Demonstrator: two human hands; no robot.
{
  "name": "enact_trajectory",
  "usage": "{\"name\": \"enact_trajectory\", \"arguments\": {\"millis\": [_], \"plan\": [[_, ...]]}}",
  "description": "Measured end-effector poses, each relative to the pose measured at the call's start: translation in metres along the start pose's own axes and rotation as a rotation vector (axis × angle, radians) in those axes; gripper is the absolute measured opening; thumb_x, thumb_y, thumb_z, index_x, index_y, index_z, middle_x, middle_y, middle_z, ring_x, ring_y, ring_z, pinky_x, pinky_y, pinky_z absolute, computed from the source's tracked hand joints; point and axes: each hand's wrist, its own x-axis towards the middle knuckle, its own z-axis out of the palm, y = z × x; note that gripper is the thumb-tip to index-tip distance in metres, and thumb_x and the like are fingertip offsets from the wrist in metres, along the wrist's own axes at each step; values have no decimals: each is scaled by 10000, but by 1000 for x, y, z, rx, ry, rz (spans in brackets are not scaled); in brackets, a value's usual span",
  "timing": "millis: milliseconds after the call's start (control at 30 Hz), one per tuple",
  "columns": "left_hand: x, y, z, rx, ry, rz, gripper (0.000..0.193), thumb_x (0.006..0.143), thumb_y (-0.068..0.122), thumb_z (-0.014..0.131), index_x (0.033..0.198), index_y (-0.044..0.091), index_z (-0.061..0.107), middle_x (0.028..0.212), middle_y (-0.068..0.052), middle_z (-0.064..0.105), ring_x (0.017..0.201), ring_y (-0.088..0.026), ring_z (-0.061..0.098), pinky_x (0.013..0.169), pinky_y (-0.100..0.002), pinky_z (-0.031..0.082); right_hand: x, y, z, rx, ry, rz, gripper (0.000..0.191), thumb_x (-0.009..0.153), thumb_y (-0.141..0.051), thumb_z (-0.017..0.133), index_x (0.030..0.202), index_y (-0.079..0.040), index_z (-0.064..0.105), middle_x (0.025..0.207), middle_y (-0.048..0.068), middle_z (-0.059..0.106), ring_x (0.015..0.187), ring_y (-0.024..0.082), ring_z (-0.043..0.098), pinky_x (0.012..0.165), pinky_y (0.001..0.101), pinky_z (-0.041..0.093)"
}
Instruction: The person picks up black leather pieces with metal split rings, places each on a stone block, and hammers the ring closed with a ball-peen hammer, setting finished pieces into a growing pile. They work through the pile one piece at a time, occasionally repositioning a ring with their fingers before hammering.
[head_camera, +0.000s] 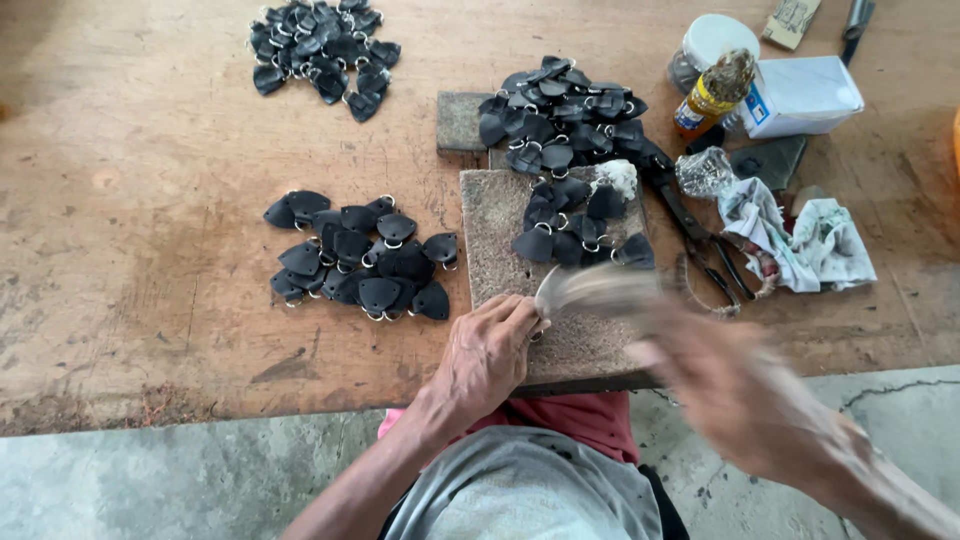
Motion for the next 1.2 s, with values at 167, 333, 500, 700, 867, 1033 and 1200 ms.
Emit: {"name": "enact_trajectory", "arguments": {"millis": [167,333,500,700,867,1033,1200], "plan": [[-4,-9,8,-74,57,-83,89,945,49,676,1009,11,625,956,-142,702,880,-332,702,730,-402,571,18,-17,-6,-509,1,-69,441,931,-243,624,1337,-82,556,849,110,717,622,181,698,547,388,557],[-3,-46,3,-1163,103,-798,126,1031,119,595,1077,22,660,999,-99,725,907,-183,721,799,-329,635,37,28,-3,-928,28,50,649,896,-334,747,1510,-282,543,741,46,649,599,217,608,532,366,543],[-13,-70,-9,-1759,186,-994,158,1037,112,592,1115,-13,647,1018,-99,715,904,-171,725,844,-322,625,46,86,-2,-981,99,-204,615,861,-228,754,1450,-287,587,835,40,630,721,199,610,611,349,560],[-16,-60,-11,-1589,251,-866,139,1014,83,603,1092,-18,658,1020,-130,736,881,-179,732,819,-324,617,44,96,-3,-885,134,-199,562,822,-226,766,1367,-268,634,1084,78,642,982,220,575,837,356,575],[-9,-53,-33,-450,314,-430,105,998,40,654,1098,24,684,1013,-113,781,871,-176,746,769,-304,625,43,73,25,-786,137,-144,426,889,-204,714,1313,-222,674,1230,62,629,1110,222,532,975,349,520],[2,-68,-59,311,389,-195,97,990,21,639,1082,-11,640,989,-194,735,862,-324,739,745,-365,586,49,69,73,-887,132,-503,435,860,-103,641,1291,-57,682,1321,120,650,1195,295,540,1036,418,461],[5,-85,-64,301,340,-397,96,1017,61,642,991,-9,581,873,-194,704,800,-371,710,677,-436,536,64,74,75,-749,121,-389,239,952,56,610,1092,-106,715,1196,14,696,1231,229,572,1124,396,470]]}}
